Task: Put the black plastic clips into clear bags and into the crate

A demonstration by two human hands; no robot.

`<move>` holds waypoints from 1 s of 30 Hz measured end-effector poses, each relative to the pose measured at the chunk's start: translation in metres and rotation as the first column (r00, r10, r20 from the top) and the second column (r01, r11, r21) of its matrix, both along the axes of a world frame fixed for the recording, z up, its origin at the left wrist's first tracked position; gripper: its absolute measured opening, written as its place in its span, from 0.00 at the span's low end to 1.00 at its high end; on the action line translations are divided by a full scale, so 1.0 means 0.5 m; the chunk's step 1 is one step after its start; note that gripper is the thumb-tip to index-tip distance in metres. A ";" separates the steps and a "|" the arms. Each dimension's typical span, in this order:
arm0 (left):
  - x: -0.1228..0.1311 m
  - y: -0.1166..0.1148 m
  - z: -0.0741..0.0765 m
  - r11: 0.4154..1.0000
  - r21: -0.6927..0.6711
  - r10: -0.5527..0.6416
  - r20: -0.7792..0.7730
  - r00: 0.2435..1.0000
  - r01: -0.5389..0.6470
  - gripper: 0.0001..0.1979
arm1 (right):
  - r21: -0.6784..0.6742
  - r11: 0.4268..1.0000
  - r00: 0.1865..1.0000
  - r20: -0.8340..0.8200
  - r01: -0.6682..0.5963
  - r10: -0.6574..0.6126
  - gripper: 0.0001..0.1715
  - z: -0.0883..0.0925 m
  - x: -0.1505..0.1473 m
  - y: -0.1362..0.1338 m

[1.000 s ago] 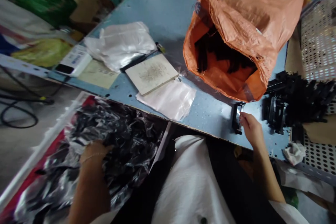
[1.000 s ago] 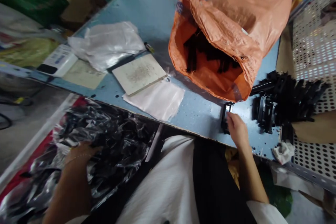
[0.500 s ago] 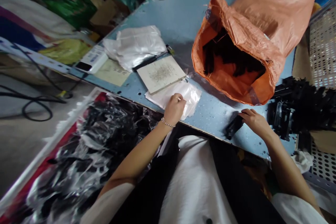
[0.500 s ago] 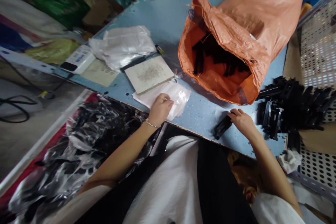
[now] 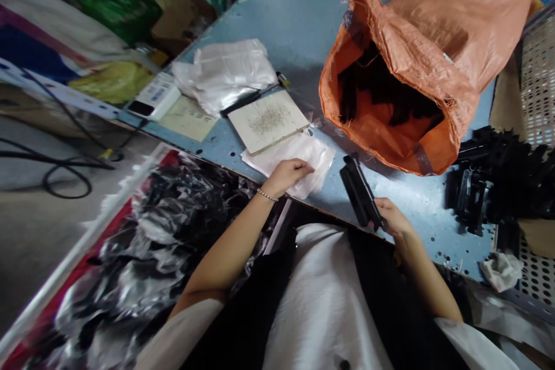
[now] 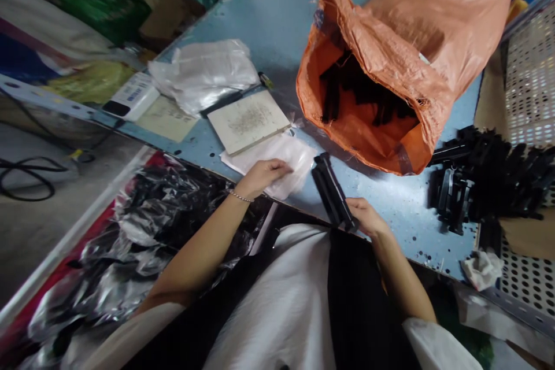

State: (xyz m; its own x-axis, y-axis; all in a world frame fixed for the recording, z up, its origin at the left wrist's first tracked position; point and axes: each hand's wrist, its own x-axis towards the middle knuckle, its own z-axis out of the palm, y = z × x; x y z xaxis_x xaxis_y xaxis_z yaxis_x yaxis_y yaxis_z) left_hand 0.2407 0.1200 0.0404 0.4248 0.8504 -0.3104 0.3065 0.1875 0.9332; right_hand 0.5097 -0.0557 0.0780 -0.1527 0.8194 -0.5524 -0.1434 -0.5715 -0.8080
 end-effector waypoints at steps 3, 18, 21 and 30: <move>0.012 -0.007 0.005 0.998 -0.026 0.054 0.128 0.990 -0.051 0.17 | -0.179 0.984 0.944 -0.328 -0.026 -0.035 0.20 -0.028 -0.089 0.023; 0.005 -0.028 0.000 0.977 0.184 0.100 0.043 0.994 -0.106 0.06 | -0.346 0.935 0.759 -0.589 0.073 -0.278 0.08 -0.047 -0.121 0.033; -0.011 -0.025 0.006 0.916 0.399 0.013 -0.132 0.991 0.041 0.11 | -0.355 0.928 0.755 -0.575 0.116 -0.314 0.08 -0.049 -0.117 0.023; 0.020 -0.150 0.106 0.572 0.746 -0.277 -0.217 0.936 0.342 0.35 | -0.182 0.968 0.918 -0.326 0.173 -0.225 0.12 -0.054 -0.158 0.081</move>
